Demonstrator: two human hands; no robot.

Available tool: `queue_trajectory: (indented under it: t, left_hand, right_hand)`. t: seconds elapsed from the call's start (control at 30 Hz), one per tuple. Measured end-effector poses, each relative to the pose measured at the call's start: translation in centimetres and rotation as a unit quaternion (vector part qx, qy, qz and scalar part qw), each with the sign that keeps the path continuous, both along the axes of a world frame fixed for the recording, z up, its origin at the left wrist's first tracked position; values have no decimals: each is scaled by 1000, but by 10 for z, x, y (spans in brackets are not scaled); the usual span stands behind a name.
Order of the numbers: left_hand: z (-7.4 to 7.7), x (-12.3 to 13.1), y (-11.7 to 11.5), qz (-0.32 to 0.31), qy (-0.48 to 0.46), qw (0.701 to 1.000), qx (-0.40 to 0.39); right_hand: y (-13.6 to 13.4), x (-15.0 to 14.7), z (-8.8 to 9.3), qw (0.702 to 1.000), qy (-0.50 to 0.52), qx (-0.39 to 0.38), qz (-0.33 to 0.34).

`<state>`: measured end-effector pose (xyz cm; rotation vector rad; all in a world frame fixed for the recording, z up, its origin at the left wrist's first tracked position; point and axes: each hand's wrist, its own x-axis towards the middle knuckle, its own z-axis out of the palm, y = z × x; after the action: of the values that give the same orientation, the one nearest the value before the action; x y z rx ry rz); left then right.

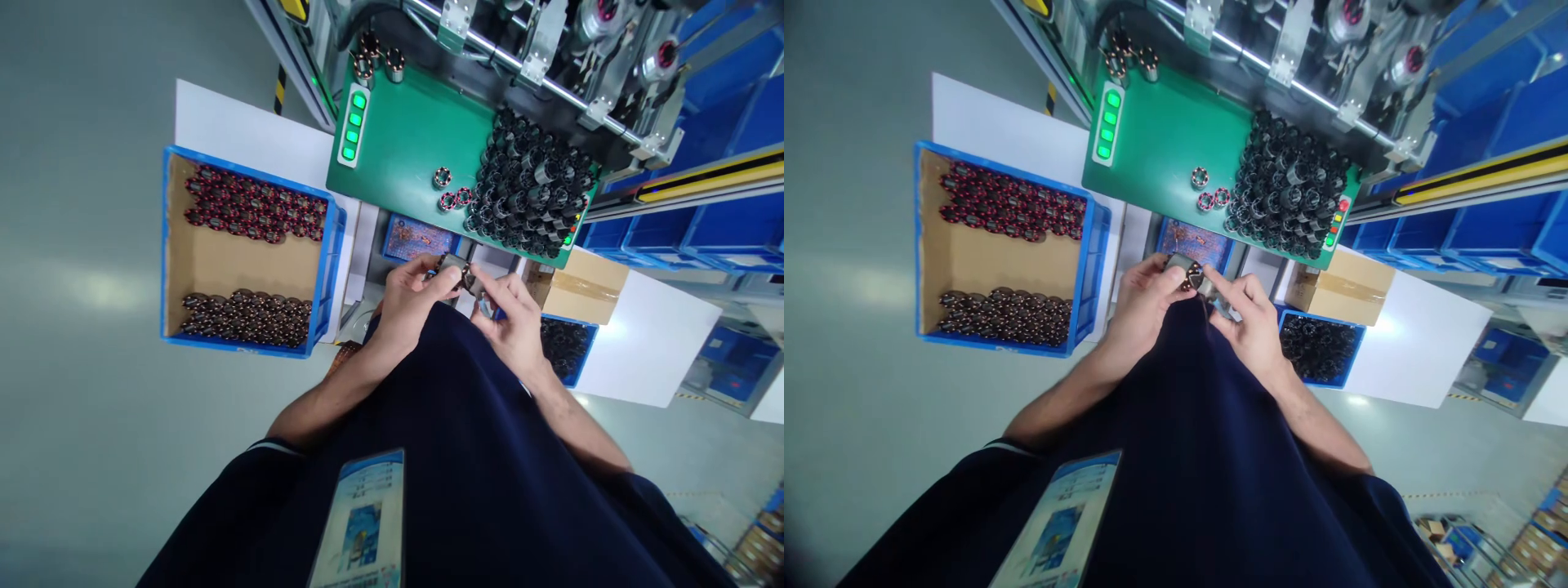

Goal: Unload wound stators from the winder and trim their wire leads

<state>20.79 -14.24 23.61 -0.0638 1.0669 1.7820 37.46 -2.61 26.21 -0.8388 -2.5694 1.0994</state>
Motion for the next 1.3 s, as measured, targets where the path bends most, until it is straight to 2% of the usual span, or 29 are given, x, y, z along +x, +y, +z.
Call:
queue_trajectory:
  t: [0.07, 0.13, 0.2, 0.33, 0.5, 0.7, 0.83, 0.9, 0.97, 1.07, 1.13, 1.2, 1.23, 1.3]
  left_hand:
    - [-12, 1, -3, 19, -22, 999, -25]
    - [-14, 0, -8, 22, -37, 999, -32]
    - [-9, -2, -13, 21, -39, 999, -23]
    - [11, -12, -21, 18, -22, 1000, 8]
    - [29, -21, -23, 14, -39, 998, 39]
    - [35, -23, -23, 15, -63, 996, 54]
    - [28, -25, -23, 5, -53, 997, 48]
    - [17, -25, -19, 6, -44, 998, 47]
    - [0, -23, -13, 27, -42, 998, 25]
    - [-35, -19, -3, 81, -59, 994, -44]
    - [-62, -21, -7, 105, -64, 989, -85]
    - [-90, -35, -27, 121, -37, 986, -109]
    - [-103, -48, -45, 130, -5, 984, -125]
    - [-128, -83, -94, 152, 89, 966, -188]
  right_hand:
    - [-1, -4, -11, 999, -34, -6, 4]
    - [-4, -7, -13, 999, -33, 3, 13]
    - [-7, -11, -9, 999, -11, 23, 24]
    - [-8, -19, 11, 997, -7, 75, 35]
    - [-6, -30, 29, 994, -7, 98, 42]
    - [-11, -36, 36, 996, 11, 74, 41]
    - [-10, -34, 32, 998, 2, 54, 25]
    - [-7, -35, 23, 999, 2, 41, 24]
    - [-3, -36, 8, 999, -16, 25, 30]
    - [5, -35, -21, 997, -65, -10, 34]
    - [10, -29, -39, 994, -101, -30, 31]
    - [14, -18, -54, 991, -126, -40, 29]
    - [17, -11, -61, 990, -129, -39, 30]
    - [22, 4, -77, 991, -131, -25, 32]
